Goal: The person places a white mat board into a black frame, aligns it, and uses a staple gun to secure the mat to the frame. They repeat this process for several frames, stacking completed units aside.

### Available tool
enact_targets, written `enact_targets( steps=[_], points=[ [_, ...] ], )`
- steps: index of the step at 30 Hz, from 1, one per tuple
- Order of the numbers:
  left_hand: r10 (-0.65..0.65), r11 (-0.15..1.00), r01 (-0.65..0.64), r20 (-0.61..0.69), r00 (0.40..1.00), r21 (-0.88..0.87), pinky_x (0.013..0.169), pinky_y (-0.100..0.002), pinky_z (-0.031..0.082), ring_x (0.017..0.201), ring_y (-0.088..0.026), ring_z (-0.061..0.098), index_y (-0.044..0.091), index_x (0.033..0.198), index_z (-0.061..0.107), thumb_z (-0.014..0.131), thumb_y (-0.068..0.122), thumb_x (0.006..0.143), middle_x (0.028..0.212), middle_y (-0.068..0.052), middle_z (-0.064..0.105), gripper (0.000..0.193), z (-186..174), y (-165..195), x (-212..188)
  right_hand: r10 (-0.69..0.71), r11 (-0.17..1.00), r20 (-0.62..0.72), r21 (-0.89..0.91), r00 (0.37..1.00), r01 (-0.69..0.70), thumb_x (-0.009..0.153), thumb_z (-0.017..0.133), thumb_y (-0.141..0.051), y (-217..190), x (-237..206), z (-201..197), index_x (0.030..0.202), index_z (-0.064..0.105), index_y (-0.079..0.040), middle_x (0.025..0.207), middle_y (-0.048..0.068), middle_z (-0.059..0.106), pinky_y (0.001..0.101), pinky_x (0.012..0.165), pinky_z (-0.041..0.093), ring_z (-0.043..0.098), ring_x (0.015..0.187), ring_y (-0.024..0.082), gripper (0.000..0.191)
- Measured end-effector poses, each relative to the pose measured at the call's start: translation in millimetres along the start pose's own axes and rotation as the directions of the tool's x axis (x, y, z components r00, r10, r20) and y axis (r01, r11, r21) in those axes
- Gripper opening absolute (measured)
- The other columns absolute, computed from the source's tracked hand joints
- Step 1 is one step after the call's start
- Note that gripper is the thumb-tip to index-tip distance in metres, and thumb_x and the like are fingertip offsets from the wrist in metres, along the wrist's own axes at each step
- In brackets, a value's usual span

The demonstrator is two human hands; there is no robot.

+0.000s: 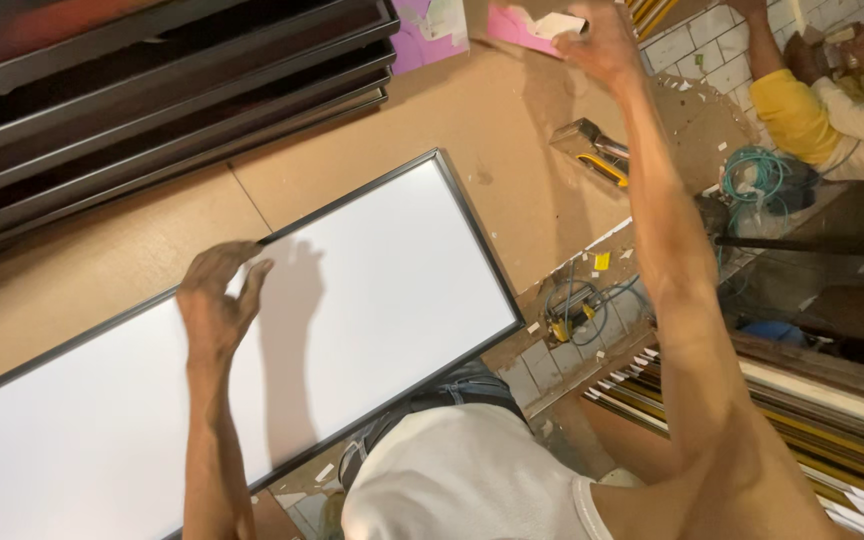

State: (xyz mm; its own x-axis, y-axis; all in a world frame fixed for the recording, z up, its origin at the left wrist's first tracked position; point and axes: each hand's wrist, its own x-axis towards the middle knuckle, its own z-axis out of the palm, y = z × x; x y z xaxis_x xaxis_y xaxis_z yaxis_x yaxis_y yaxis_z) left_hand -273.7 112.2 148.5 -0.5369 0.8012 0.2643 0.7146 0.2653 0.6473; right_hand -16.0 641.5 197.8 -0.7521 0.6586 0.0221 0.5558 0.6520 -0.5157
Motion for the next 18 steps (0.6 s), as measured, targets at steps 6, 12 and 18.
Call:
enact_targets(
  steps=[6,12,18],
  points=[
    [0.021,0.909,0.037,0.134,0.991,-0.415,0.100,-0.043,0.054,0.116,-0.032,0.068,0.000,0.136,0.061,0.076,0.023,0.099,0.126,-0.021,0.071,0.046,96.2,60.0,105.7,-0.091,0.890,0.155,0.457,0.984,0.010,0.090,0.075,0.003,-69.2,-87.9,31.2,0.112,0.071,0.007,0.094,0.007,0.074,0.0238,0.068,0.056,0.069,0.080,0.007,0.023],
    [-0.141,0.899,0.222,0.229,0.963,-0.378,0.074,-0.041,0.058,0.080,-0.028,0.073,0.005,0.115,0.069,0.070,0.019,0.098,0.095,-0.017,0.077,0.022,182.3,91.3,172.4,-0.091,0.883,0.055,0.466,0.994,0.055,0.092,0.074,0.001,-48.1,-82.8,81.4,0.116,0.071,0.007,0.095,0.010,0.076,0.0270,0.074,0.058,0.069,0.085,0.010,0.025],
    [0.136,0.984,-0.147,-0.112,0.984,-0.098,0.070,-0.039,0.059,0.079,-0.031,0.074,0.004,0.101,0.075,0.069,0.007,0.096,0.095,-0.015,0.076,0.009,226.9,76.9,183.3,-0.001,0.876,-0.132,0.478,0.991,0.065,0.087,0.075,-0.001,-21.3,-72.4,143.2,0.119,0.071,0.001,0.099,0.013,0.078,0.0288,0.075,0.062,0.077,0.086,0.013,0.032]
  ],
)
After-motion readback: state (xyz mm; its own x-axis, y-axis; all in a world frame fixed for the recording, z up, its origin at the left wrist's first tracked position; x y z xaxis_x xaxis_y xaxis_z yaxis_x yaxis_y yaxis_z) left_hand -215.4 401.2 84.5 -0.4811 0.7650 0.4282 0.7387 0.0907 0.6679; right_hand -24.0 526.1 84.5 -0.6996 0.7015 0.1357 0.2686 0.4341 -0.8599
